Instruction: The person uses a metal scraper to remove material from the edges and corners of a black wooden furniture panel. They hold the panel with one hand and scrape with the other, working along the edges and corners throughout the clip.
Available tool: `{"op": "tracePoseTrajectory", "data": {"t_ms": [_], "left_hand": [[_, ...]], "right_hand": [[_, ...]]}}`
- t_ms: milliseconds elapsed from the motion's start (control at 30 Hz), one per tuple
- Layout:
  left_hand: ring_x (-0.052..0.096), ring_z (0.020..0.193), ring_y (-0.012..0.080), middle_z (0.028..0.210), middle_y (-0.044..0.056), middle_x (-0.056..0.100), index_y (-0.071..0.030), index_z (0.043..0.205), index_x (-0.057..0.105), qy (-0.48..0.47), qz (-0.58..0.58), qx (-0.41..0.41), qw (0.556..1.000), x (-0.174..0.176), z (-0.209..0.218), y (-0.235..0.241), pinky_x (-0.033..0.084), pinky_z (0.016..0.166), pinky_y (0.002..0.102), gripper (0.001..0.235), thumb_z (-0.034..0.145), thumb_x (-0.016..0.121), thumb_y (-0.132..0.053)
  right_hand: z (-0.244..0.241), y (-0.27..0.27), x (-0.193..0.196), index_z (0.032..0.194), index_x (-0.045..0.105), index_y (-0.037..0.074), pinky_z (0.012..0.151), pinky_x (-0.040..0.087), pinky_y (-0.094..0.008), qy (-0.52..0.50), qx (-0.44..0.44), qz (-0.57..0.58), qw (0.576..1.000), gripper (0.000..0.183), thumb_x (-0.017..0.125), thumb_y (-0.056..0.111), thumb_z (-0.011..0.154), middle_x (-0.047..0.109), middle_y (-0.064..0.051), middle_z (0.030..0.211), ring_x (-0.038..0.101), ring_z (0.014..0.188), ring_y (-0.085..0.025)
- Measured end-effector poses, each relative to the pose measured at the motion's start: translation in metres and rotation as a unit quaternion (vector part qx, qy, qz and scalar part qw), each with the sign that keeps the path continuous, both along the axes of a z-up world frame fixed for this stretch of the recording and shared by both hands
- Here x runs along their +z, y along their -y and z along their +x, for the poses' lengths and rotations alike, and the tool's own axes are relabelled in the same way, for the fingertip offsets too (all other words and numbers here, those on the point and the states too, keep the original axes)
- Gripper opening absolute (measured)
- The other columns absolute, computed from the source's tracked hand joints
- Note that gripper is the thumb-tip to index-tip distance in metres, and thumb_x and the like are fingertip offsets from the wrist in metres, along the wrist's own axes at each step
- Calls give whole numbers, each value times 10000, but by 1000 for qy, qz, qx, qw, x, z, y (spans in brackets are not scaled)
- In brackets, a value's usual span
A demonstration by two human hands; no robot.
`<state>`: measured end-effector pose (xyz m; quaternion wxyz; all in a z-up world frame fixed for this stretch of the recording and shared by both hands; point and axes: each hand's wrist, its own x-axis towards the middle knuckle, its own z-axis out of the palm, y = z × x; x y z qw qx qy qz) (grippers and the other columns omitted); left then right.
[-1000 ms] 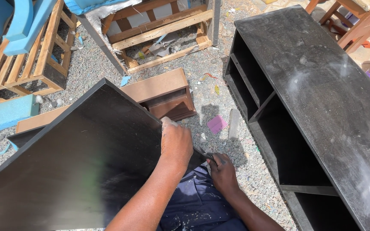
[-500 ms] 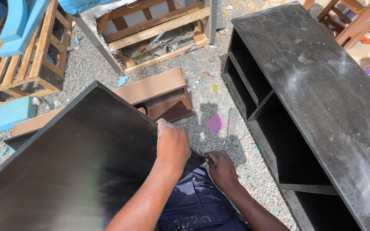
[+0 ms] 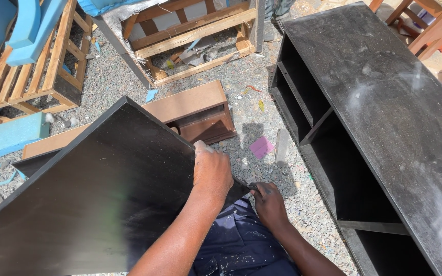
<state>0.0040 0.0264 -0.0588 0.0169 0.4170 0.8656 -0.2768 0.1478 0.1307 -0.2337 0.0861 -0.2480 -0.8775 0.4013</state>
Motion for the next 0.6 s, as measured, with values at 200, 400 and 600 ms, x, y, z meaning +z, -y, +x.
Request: {"op": "tracePoseTrajectory", "data": {"t_ms": [200, 400, 600], "left_hand": [[511, 567, 213, 574, 28, 608, -140, 767, 745, -22, -3, 4, 1000, -7, -4, 2, 288, 639, 401, 326, 901, 590, -393], [503, 563, 211, 579, 33, 616, -149, 749, 746, -30, 1, 6, 1000, -4, -4, 3, 272, 648, 408, 320, 892, 600, -395], [506, 562, 202, 569, 29, 611, -160, 749, 742, -41, -15, 11, 999, 2, -1, 2, 277, 646, 405, 344, 904, 597, -430]], "right_hand": [[-6, 20, 52, 1030, 743, 61, 762, 644, -510, -32, -12, -18, 999, 229, 599, 239, 1050, 727, -157, 908, 694, 986, -426], [-1, -9, -8, 1251, 670, 50, 730, 627, -510, 28, -2, -65, 997, 338, 550, 317, 1082, 641, -128, 1021, 685, 979, -404], [-12, 23, 62, 1036, 750, 55, 789, 605, -496, -68, -9, -22, 997, 215, 608, 217, 1043, 683, -173, 909, 667, 1016, -406]]}}
